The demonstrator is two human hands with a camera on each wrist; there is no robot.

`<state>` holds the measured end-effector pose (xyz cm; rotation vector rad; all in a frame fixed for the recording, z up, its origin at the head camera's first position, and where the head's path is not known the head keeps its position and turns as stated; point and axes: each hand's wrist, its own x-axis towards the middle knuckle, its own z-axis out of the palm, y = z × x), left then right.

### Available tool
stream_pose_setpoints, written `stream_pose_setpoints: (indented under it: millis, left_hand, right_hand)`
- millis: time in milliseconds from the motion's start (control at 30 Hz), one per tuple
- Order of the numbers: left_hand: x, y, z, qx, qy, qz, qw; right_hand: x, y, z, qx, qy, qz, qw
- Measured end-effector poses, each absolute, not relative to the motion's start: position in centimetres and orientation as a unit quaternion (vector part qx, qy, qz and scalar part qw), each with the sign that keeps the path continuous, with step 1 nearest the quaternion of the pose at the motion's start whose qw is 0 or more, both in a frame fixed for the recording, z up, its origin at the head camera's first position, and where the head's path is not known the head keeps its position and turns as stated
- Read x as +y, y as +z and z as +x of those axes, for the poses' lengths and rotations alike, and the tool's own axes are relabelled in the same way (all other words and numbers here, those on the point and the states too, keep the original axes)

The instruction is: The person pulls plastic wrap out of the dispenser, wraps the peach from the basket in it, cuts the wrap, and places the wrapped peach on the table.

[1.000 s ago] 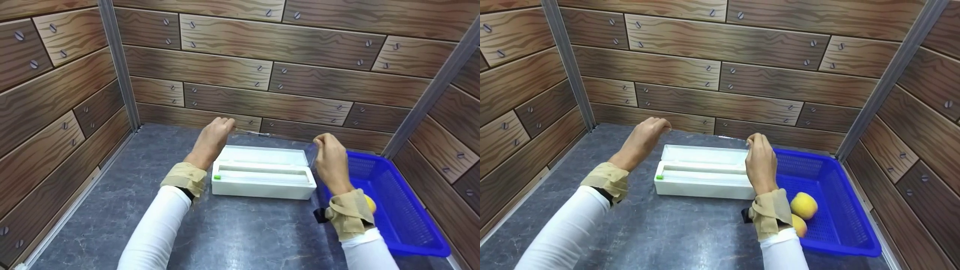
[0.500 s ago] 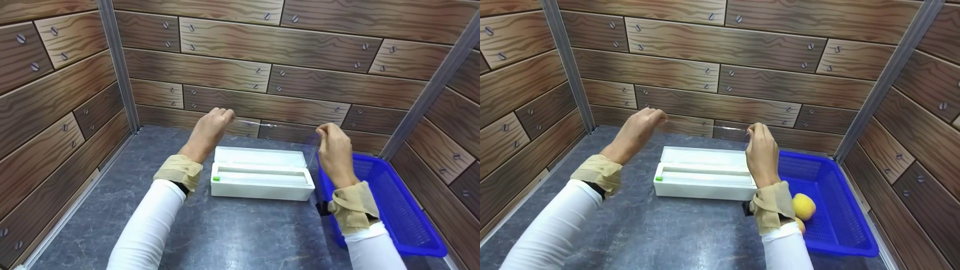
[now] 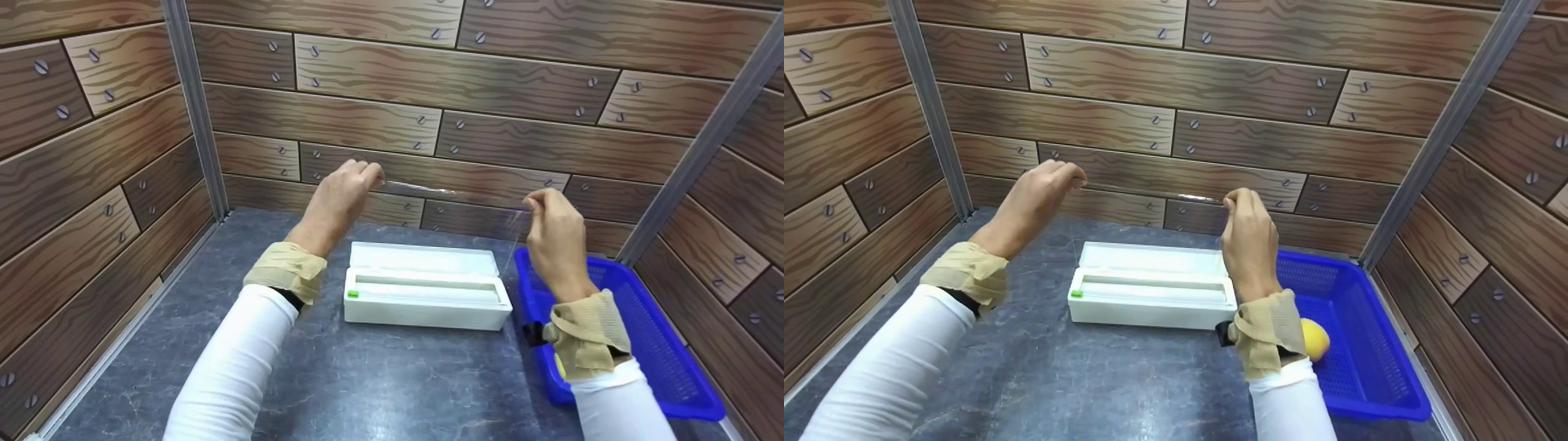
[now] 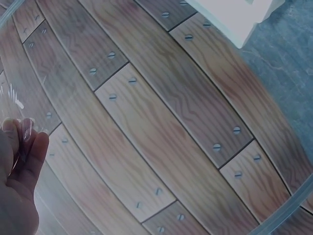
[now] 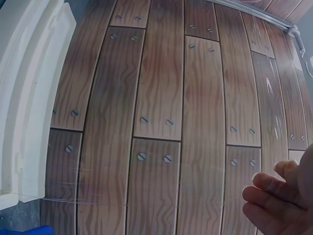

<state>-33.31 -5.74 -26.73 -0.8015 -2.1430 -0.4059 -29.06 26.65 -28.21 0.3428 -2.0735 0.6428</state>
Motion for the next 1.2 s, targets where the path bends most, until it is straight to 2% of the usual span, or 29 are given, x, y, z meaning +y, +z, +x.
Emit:
stream_pose_setpoints:
  millis: [300,867,1200]
  left_hand:
    - [-5.9,-24.5,-32.5,-0.843,-0.174,-0.323,0.393]
    - [-5.9,-21.2,-30.3,-0.823,-0.171,-0.332,0.428]
    - [-6.4,-21.6,-28.8,-0.799,-0.203,-0.374,0.425]
  right_hand:
    - [26.6,-26.3,-28.3,-0.827,0.255,0.145,0.480]
    - [26.4,-23.1,-25.9,-0.796,0.264,0.162,0.519]
    - [26.9,-24.1,-24.3,-0.764,0.300,0.206,0.533]
